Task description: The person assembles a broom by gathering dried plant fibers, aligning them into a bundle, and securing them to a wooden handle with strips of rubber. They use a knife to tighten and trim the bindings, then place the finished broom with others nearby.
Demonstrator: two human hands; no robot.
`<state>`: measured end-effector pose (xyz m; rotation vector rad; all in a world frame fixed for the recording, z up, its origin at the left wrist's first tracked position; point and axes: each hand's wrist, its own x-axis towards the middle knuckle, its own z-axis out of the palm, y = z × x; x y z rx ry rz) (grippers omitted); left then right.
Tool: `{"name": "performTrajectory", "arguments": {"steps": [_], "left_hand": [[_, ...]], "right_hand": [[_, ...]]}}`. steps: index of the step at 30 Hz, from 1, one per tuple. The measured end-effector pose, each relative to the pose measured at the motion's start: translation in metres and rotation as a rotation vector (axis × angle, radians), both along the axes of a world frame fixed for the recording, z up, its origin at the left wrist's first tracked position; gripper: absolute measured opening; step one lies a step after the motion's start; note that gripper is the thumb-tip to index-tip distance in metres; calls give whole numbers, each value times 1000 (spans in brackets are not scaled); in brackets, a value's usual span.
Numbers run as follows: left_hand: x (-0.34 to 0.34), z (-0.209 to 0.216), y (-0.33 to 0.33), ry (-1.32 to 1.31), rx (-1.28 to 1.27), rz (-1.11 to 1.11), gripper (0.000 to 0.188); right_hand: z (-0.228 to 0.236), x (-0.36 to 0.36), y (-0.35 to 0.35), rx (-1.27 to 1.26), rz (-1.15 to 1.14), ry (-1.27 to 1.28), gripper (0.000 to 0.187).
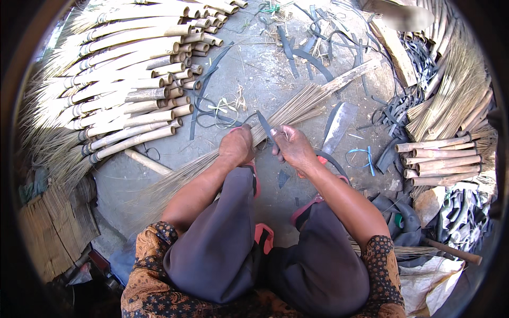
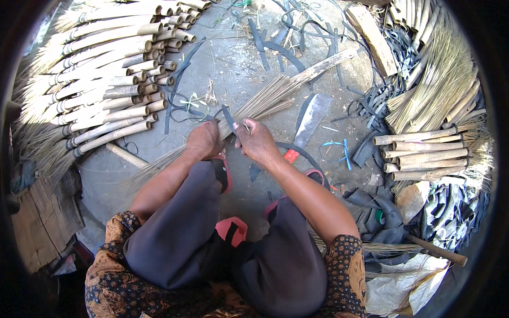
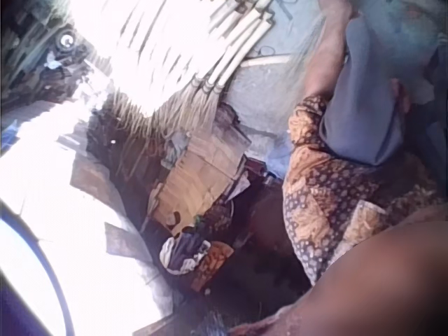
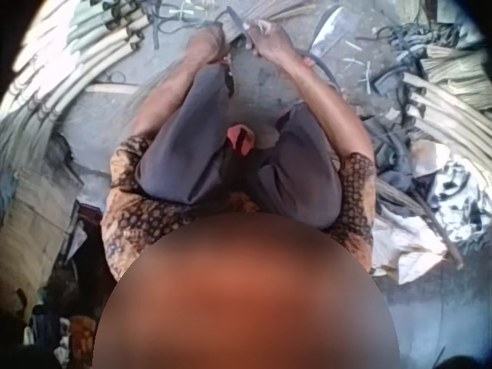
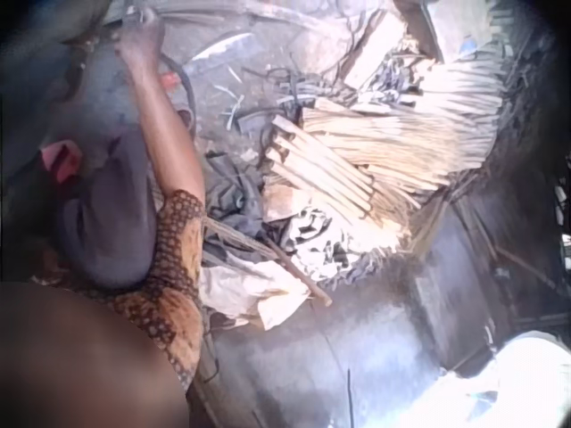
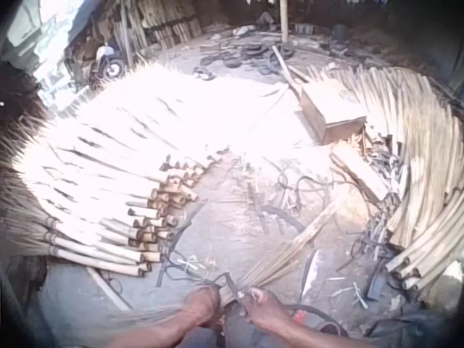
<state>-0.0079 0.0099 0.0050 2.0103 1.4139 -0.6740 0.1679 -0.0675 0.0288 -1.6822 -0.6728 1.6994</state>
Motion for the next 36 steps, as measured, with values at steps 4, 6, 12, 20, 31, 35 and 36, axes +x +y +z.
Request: {"name": "performTrajectory", "arguments": {"steps": [4, 6, 12, 20, 31, 35, 36], "left_hand": [[0, -2, -5, 34, 33, -20, 74], [-1, -3, -6, 31, 20, -45, 78], [-7, -6, -9, -76, 74, -59, 70], [-22, 7, 19, -241, -134, 36, 66], [-6, 34, 27, -715, -1263, 32, 52], [4, 28, 19, -724, -1262, 82, 59], [5, 25, 19, -732, -1192, 65, 62]], "right_hand": [[-20, -22, 11, -178, -41, -35, 33], [-27, -25, 16, -166, -35, 8, 32], [-38, -30, 27, -232, -11, 32, 32], [-50, -5, -44, -27, 176, 105, 24], [-84, 36, -20, 630, 349, -675, 20], [-58, 40, 7, 636, 452, -672, 36], [-51, 40, 9, 778, 432, -767, 37]]}}
